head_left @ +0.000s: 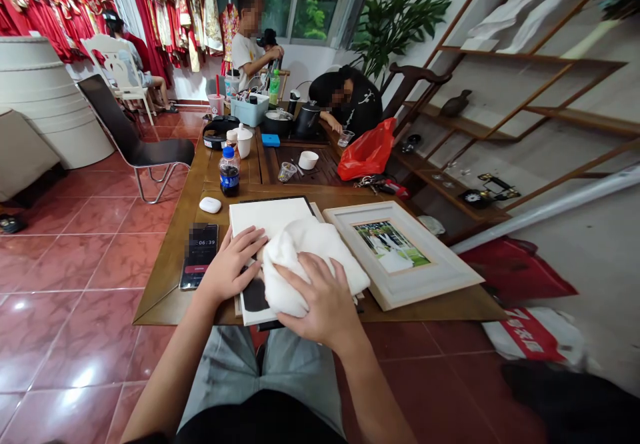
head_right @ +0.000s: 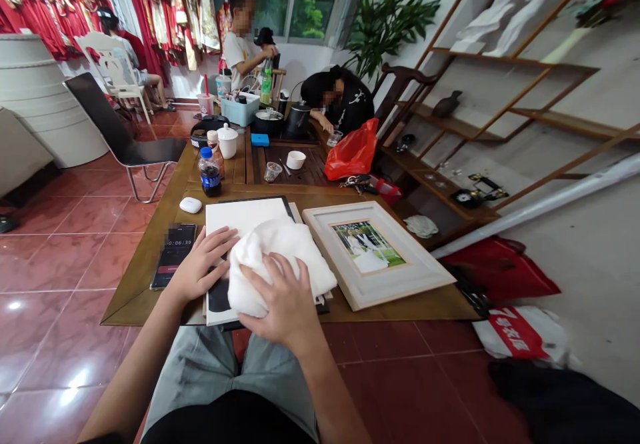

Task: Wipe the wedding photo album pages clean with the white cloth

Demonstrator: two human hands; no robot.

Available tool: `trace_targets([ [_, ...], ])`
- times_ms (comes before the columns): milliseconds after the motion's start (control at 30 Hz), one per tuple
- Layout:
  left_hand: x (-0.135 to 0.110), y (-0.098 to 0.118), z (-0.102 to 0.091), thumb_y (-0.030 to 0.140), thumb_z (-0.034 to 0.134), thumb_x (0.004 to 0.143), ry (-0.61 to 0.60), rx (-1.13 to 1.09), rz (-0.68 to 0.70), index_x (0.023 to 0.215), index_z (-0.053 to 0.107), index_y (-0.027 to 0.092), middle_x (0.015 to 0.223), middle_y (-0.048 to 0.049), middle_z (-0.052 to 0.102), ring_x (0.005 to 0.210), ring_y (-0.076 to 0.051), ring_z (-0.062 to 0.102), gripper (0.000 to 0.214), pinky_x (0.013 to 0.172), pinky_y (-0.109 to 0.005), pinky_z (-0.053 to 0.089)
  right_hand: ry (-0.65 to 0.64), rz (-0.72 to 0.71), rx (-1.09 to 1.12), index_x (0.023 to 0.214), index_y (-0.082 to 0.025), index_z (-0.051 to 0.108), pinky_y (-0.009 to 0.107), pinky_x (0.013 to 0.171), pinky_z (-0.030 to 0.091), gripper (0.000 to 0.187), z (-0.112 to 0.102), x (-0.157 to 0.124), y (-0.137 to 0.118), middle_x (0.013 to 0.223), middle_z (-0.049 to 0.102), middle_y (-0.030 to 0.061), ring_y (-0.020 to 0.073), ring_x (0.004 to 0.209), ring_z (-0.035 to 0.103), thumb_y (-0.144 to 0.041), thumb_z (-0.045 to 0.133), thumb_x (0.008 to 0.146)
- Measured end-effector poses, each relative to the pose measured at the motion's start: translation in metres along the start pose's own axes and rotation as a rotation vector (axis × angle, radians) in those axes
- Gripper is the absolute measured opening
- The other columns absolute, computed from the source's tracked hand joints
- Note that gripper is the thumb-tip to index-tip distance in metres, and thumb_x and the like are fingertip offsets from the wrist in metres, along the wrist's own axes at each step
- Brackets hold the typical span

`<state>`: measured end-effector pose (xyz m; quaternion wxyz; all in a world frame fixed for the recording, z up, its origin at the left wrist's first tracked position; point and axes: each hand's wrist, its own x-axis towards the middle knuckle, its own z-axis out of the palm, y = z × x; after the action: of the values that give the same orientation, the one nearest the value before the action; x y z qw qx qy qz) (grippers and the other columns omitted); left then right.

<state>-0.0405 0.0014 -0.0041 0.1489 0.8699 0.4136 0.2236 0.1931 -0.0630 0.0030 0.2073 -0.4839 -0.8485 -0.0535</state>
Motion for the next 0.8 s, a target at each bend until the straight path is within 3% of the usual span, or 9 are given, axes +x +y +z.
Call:
trace_targets([
  [133,0.0,0.0,-0.001,0.033,0.043,0.1,-0.006,0.0,-0.001,0.158,0.045,0.024,0.164,-0.0087,0.043,0.156,-0.028,0.032,0.058,0.13,-0.055,0.007,-0.013,-0.033,0.032,0.144,-0.033,0.061,0.054,0.106,0.03,0.072,0.002,0.0,-0.006,0.136,0.061,0.0134,0.0369,0.125,0.053,-0.057,0.073,0.077],
  [367,0.0,0.0,0.0,0.035,0.041,0.103,-0.006,-0.017,0.004,0.157,0.046,0.022,0.164,-0.0098,0.043,0.156,-0.029,0.032,0.055,0.13,-0.056,0.005,0.052,0.082,-0.095,0.142,-0.029,0.063,0.053,0.103,0.035,0.063,-0.001,-0.027,0.03,0.133,0.061,0.0146,0.0366,0.124,0.055,-0.05,0.068,0.083],
  [467,0.0,0.0,0.002,0.034,0.041,0.103,0.007,-0.024,0.014,0.156,0.047,0.019,0.164,-0.0116,0.044,0.156,-0.03,0.032,0.055,0.13,-0.057,0.005,0.086,0.092,-0.118,0.14,-0.027,0.064,0.052,0.101,0.037,0.058,-0.003,-0.034,0.034,0.131,0.061,0.0154,0.0361,0.122,0.056,-0.047,0.065,0.085],
  [800,0.0,-0.006,0.006,0.039,0.04,0.103,0.023,-0.023,0.048,0.157,0.045,0.022,0.164,-0.0118,0.043,0.155,-0.033,0.033,0.057,0.129,-0.06,0.005,0.074,-0.188,0.083,0.142,-0.033,0.06,0.058,0.11,0.024,0.077,0.004,-0.029,-0.03,0.132,0.063,0.0119,0.0388,0.125,0.053,-0.069,0.068,0.074],
])
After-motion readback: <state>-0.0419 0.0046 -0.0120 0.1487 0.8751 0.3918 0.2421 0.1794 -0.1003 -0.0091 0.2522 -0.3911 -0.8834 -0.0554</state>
